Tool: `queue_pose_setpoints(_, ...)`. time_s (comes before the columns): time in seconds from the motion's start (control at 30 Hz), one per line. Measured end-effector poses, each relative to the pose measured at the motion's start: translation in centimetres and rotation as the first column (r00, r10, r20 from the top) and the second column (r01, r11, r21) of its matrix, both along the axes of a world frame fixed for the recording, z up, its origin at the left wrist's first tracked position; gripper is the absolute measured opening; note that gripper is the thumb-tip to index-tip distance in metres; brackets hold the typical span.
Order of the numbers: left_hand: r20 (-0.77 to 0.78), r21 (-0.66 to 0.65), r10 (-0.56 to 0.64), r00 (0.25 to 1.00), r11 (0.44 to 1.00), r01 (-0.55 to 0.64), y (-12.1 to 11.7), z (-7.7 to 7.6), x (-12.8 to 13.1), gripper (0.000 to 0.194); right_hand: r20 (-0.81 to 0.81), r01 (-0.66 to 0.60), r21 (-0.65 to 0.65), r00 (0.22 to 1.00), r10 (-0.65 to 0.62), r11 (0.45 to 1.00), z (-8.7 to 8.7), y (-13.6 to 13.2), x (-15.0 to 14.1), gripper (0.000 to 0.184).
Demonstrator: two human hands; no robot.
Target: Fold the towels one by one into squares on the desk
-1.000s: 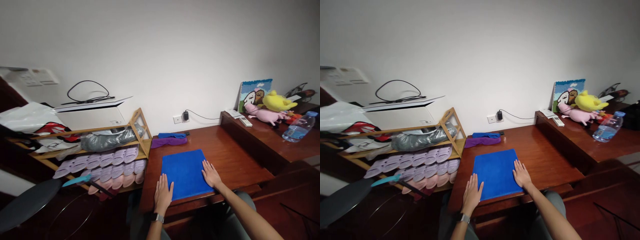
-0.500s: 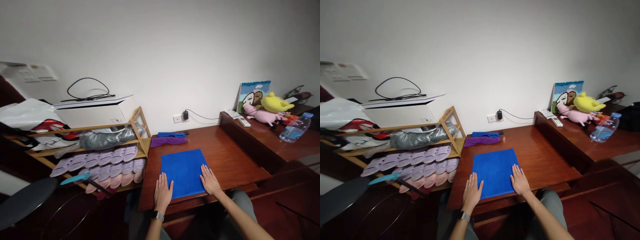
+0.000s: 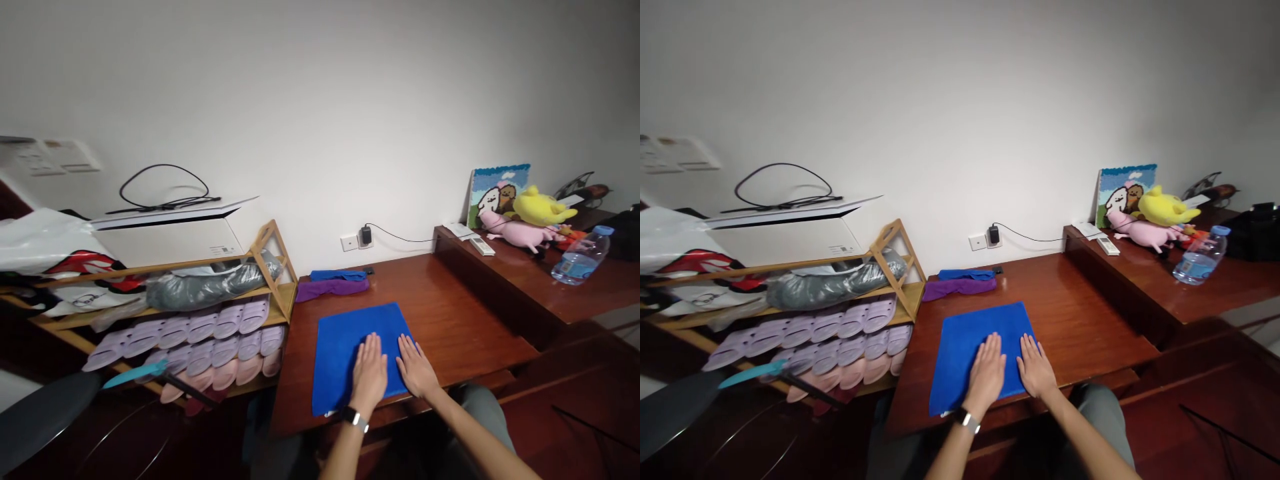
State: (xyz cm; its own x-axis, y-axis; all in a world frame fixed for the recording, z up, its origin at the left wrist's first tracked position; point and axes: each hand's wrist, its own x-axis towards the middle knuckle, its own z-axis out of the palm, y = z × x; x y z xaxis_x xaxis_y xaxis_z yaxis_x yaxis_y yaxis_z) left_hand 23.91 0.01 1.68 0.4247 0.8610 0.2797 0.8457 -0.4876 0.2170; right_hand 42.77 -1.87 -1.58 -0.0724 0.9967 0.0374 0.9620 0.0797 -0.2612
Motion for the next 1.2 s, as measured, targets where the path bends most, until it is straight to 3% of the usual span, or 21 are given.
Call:
queue_pose_setpoints(0.1, 0.020, -0.112, -0.126, 0.992, 0.986, 0.127, -0.3, -0.3, 4.8, 0.064, 0.043, -0.051, -0.020, 0.998, 0.052, 0.998, -0.1, -0.1, 0.2, 0.065)
queue_pose_setpoints(0.2, 0.015, -0.159, -0.135, 0.991, 0.978, 0.136, -0.9, -1.3, 5.4, 0.066, 0.068, -0.069, -0.017, 0.995, 0.070, 0.997, -0.4, -0.1, 0.4, 0.066)
queue_pose_setpoints(0.3, -0.006, -0.114, -0.076, 0.997, 0.991, 0.075, -1.5, -2.3, 1.8, 0.068, 0.034, -0.015, 0.004, 0.999, 0.015, 1.000, -0.9, 0.0, 0.3, 0.068)
queue_pose_setpoints(0.4, -0.034, -0.060, 0.095, 0.995, 0.994, -0.097, -2.0, -3.0, -4.6, 0.069, -0.001, 0.006, 0.027, 1.000, -0.006, 1.000, -1.4, 0.1, 0.3, 0.070)
queue_pose_setpoints(0.5, -0.052, -0.007, 0.320, 0.946, 0.947, -0.320, -2.5, -3.8, -11.1, 0.073, -0.016, 0.006, 0.033, 1.000, -0.006, 0.999, -1.6, 0.1, 0.4, 0.070)
queue_pose_setpoints(0.6, -0.058, 0.030, 0.405, 0.912, 0.914, -0.404, -3.1, -4.6, -15.0, 0.072, -0.008, 0.011, 0.015, 1.000, -0.011, 1.000, -1.7, 0.0, 0.4, 0.071)
queue_pose_setpoints(0.8, -0.051, 0.048, 0.402, 0.914, 0.915, -0.400, -3.5, -5.1, -15.6, 0.066, -0.003, 0.009, 0.025, 1.000, -0.009, 1.000, -2.0, 0.0, 0.4, 0.070)
queue_pose_setpoints(1.2, 0.058, 0.083, 0.314, 0.948, 0.944, -0.318, -4.7, -3.7, -16.4, 0.053, -0.001, 0.018, -0.034, 1.000, -0.018, 0.999, -1.4, 0.3, 0.3, 0.070)
